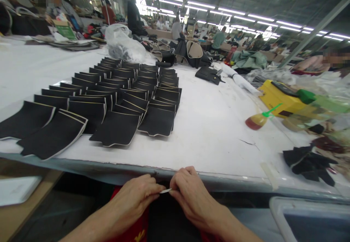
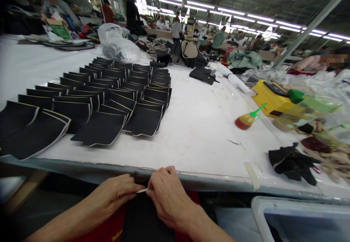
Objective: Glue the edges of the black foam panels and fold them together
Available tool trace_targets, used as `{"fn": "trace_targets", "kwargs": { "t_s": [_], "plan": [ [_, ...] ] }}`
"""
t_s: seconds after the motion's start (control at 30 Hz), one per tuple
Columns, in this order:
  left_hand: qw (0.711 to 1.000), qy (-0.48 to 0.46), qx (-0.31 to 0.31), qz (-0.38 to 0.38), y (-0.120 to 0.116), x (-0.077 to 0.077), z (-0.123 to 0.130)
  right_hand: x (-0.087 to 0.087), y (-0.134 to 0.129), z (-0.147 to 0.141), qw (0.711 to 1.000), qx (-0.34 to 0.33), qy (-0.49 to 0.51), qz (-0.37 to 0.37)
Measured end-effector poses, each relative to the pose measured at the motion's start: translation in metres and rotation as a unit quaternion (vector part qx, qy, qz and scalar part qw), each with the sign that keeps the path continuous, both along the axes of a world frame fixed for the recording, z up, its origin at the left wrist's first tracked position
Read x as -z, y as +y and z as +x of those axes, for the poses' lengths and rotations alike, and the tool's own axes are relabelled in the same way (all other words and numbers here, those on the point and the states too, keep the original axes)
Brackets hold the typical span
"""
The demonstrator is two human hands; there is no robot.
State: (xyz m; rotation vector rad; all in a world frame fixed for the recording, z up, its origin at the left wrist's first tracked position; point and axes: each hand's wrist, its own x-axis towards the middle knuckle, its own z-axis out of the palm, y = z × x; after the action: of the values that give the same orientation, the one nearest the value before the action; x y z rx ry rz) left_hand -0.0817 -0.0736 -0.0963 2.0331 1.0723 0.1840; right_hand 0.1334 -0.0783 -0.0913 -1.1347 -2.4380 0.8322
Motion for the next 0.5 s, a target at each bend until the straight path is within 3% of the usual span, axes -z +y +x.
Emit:
{"fn": "trace_targets", "kwargs": {
  "t_s": [0.27,0.5],
  "plan": [
    [0.999,0.029,-0.006,0.031,-0.002,0.005,0.018,0.008,-0.002,-0.001,0.999,0.002,-0.009,0.032],
    [0.999,0.007,-0.022,0.027,-0.004,0.010,0.019,0.005,-0.004,0.005,0.999,0.040,0.029,-0.002]
  ]
}}
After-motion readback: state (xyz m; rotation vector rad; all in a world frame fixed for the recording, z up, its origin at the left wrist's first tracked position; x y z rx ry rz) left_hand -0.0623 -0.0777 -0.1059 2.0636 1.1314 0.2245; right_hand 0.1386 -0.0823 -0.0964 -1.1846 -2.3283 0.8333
